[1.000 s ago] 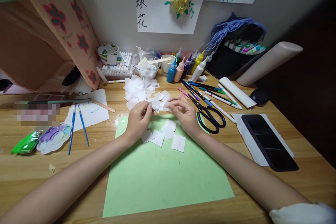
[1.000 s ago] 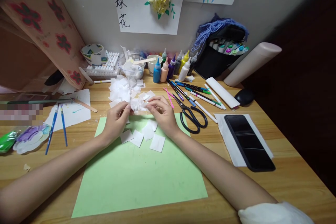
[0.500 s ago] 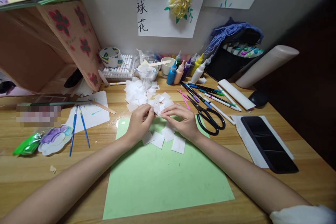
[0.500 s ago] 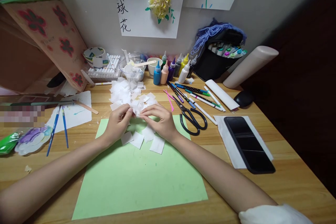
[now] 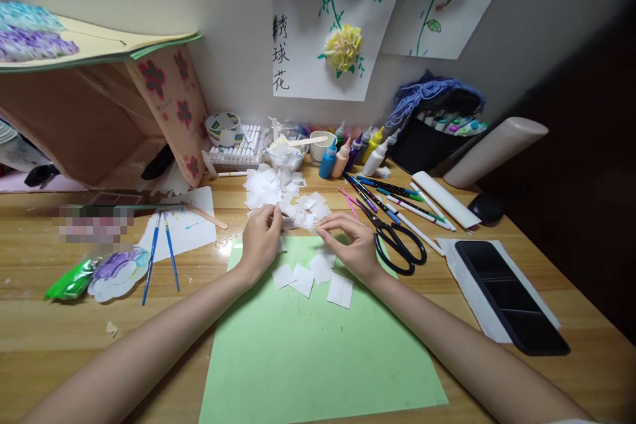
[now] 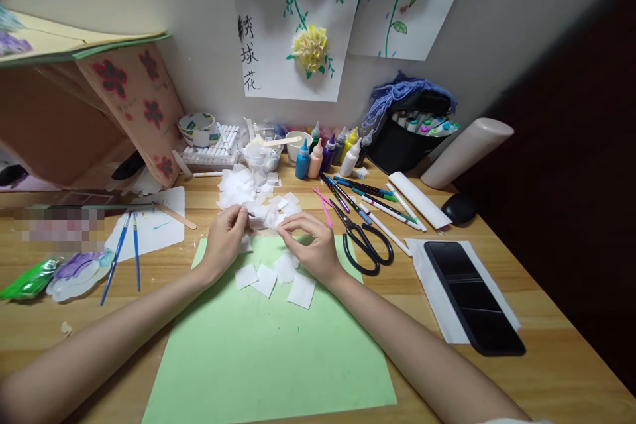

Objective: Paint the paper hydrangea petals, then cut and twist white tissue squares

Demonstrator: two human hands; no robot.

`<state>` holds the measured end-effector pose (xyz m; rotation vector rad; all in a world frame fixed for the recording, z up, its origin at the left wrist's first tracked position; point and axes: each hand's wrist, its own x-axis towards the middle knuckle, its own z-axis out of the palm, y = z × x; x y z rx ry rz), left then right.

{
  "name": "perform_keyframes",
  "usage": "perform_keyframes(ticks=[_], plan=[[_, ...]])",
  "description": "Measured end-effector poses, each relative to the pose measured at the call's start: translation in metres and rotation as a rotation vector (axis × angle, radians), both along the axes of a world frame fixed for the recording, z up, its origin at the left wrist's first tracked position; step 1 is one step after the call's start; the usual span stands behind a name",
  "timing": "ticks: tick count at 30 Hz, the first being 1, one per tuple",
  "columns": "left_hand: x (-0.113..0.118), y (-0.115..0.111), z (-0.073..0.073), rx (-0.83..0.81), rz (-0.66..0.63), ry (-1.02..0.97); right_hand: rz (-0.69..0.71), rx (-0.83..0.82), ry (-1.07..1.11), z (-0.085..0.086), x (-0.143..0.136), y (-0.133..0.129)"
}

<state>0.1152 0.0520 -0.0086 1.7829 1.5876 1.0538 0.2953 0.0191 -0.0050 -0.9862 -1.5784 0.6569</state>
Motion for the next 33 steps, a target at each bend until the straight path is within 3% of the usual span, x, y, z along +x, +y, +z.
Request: perform_keyframes(ticks=[3, 6, 9, 12, 16, 19, 21, 25, 30, 33], plan=[[-0.002, 0.005, -0.003, 0.004, 0.061, 0.113, -0.064, -0.066, 0.047, -0.005, 0.002, 0.002], [-0.003, 0.007, -0.005, 0.035, 0.147, 0.049, -0.109, -0.127, 0.078, -0.005, 0.004, 0.008], [-0.003, 0.005, -0.005, 0.067, 0.200, -0.030, -0.139, -0.161, 0.083, 0.005, 0.005, 0.024], [-0.003, 0.002, -0.003, 0.101, 0.187, -0.089, -0.150, -0.104, 0.014, 0.030, -0.001, 0.061], [-0.004, -0.001, -0.002, 0.114, 0.148, -0.124, -0.213, 0.057, -0.214, 0.067, -0.022, 0.131], [-0.005, -0.001, -0.003, 0.117, 0.127, -0.161, -0.217, 0.038, -0.427, 0.079, -0.038, 0.171], [-0.006, -0.001, -0.003, 0.114, 0.117, -0.189, -0.191, 0.028, -0.503, 0.080, -0.043, 0.182], [-0.006, -0.001, -0.003, 0.118, 0.099, -0.203, -0.180, 0.073, -0.595, 0.082, -0.036, 0.173], [-0.005, 0.000, -0.001, 0.119, 0.089, -0.228, -0.198, 0.129, -0.648, 0.088, -0.015, 0.129], [-0.005, 0.000, -0.001, 0.132, 0.078, -0.227, -0.029, 0.030, -0.595, 0.079, -0.006, 0.091]])
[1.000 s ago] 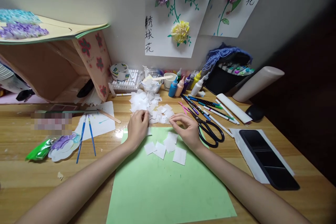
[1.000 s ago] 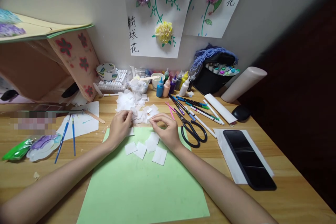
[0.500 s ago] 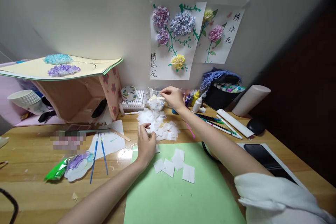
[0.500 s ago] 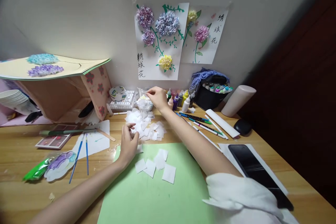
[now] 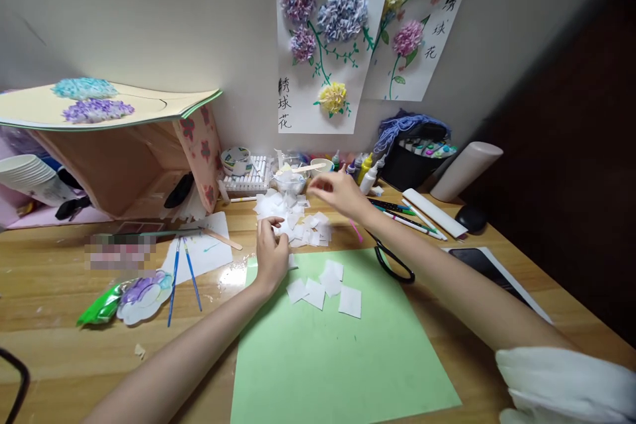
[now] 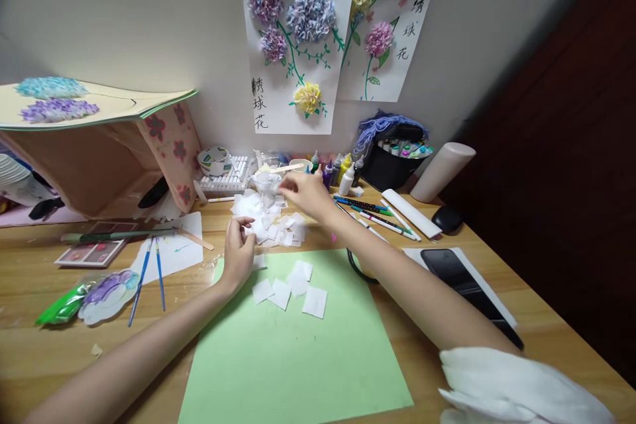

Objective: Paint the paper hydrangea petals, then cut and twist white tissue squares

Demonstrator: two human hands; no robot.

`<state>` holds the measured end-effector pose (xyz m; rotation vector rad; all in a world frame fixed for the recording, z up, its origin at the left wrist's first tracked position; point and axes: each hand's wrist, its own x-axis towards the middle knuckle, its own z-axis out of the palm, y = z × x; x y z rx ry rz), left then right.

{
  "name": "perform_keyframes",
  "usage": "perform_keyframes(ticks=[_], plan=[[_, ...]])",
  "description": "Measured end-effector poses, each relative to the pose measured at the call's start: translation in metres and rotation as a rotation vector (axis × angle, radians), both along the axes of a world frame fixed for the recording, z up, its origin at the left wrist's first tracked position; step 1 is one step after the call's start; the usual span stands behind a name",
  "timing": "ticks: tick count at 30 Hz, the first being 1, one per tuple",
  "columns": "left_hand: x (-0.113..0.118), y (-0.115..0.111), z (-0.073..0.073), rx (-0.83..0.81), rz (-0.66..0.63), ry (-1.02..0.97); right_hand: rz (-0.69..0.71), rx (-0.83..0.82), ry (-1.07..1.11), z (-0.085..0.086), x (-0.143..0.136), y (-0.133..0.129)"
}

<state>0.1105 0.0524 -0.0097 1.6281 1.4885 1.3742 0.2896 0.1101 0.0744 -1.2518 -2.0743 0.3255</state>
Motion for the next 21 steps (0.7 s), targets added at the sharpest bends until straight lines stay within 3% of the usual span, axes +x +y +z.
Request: perform_keyframes(ticks=[3, 6, 9, 12, 16, 21], plan=[[0.001, -0.001, 0.001, -0.006, -0.034, 0.019, 0.289, -0.311, -0.149, -0.016, 0.009, -0.040], [0.002, -0.003, 0.003, -0.001, -0.065, 0.048, 0.354, -0.389, -0.283, -0.030, 0.018, -0.070], [0.004, -0.004, 0.005, 0.029, -0.107, 0.076, 0.385, -0.418, -0.263, -0.038, 0.026, -0.083], [0.006, -0.007, 0.007, 0.051, -0.164, 0.107, 0.392, -0.474, -0.134, -0.045, 0.031, -0.082], [0.008, -0.011, 0.010, 0.053, -0.277, 0.146, 0.380, -0.693, 0.132, -0.055, 0.032, -0.075], [0.007, -0.017, 0.012, 0.112, -0.565, 0.267, 0.326, -0.907, 0.525, -0.067, 0.025, -0.074]])
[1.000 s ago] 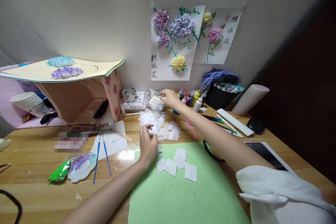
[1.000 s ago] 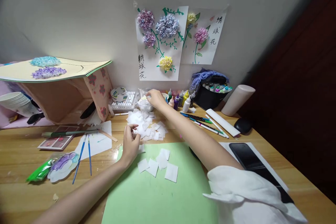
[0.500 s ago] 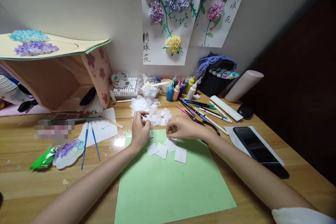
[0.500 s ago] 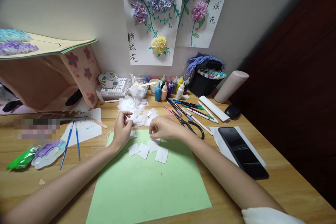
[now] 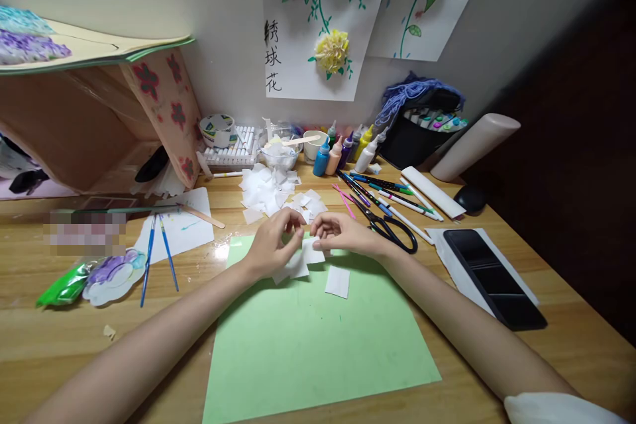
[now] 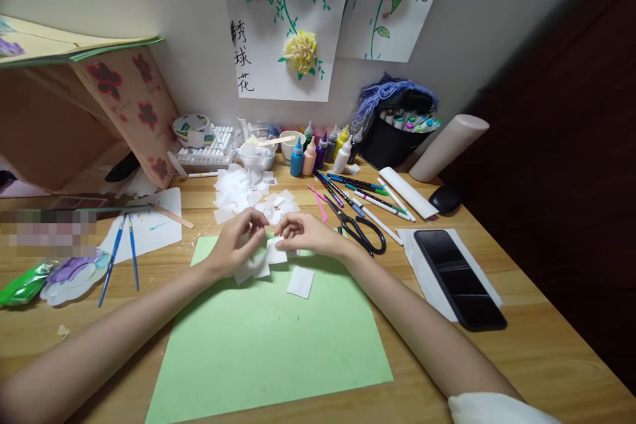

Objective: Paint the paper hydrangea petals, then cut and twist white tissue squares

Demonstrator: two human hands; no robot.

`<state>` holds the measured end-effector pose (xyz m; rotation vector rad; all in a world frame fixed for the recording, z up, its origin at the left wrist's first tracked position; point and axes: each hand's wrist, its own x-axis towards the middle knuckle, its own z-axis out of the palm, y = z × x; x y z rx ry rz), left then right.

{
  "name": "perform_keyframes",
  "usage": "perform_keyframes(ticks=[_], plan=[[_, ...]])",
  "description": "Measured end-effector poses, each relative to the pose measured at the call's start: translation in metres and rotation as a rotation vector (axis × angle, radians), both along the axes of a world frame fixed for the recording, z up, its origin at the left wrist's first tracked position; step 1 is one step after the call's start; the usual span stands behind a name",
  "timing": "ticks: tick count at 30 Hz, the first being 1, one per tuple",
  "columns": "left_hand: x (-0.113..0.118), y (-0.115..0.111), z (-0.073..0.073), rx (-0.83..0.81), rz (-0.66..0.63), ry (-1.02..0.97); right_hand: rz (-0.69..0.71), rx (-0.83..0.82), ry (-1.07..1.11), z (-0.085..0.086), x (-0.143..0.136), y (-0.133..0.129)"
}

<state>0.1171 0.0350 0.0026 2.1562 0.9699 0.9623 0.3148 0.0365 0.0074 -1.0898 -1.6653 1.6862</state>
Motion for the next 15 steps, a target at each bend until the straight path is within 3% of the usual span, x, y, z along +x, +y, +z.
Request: perform_keyframes(ticks=[3, 7, 15], plan=[[0.002, -0.003, 0.001, 0.112, -0.109, 0.065, -0.138, -0.016, 0.139, -0.007, -0.006, -0.002], [0.005, -0.004, 0.001, 0.163, -0.129, 0.141, -0.311, 0.063, 0.277, -0.015, -0.011, -0.005], [0.006, 0.000, -0.003, 0.110, -0.112, 0.142, -0.216, 0.061, 0.323, -0.020, -0.006, -0.005]])
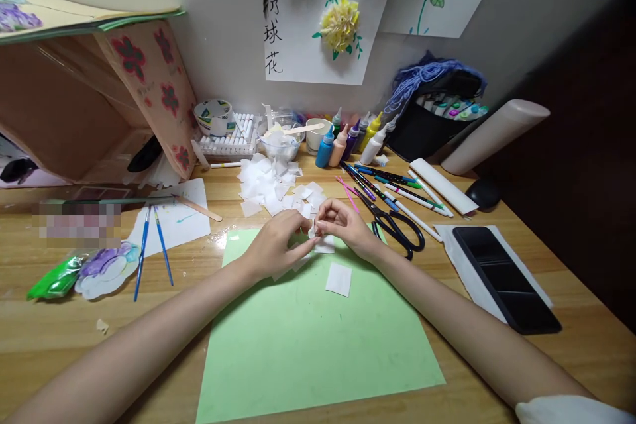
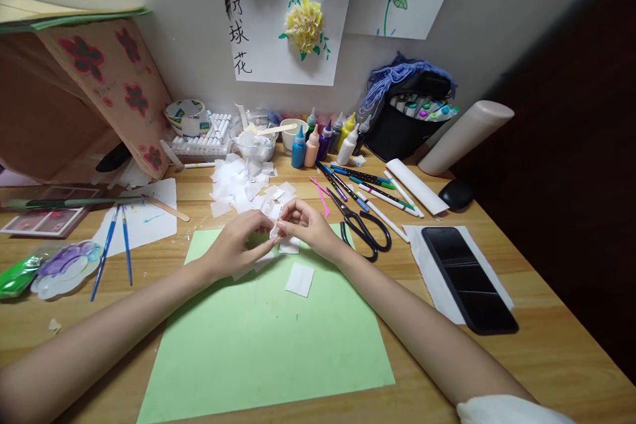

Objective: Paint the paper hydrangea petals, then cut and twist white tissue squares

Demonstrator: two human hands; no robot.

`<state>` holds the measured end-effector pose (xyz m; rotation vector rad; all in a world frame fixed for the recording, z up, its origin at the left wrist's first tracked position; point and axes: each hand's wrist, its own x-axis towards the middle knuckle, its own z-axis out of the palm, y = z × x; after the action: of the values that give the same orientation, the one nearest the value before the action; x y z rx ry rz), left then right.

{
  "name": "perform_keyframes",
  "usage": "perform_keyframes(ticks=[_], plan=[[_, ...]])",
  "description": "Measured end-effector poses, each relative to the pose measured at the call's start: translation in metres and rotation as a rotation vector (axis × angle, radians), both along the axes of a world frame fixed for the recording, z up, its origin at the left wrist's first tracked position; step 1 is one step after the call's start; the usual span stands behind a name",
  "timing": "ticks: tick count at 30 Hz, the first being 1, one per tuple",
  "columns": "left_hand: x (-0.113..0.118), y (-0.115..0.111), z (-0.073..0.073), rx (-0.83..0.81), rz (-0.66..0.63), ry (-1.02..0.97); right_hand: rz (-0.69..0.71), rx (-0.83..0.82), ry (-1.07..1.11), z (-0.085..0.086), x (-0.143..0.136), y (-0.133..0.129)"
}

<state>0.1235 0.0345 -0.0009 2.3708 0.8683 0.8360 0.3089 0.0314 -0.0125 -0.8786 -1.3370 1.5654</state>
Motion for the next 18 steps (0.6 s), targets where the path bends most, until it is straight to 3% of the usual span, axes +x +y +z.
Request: perform_keyframes(ticks=[18], plan=[[-0.0013, 0.0029, -0.0018, -0.059, 0.084, -0.047, -0.059, 0.044, -0.074, -0.0014, -0.0049, -0.0019]])
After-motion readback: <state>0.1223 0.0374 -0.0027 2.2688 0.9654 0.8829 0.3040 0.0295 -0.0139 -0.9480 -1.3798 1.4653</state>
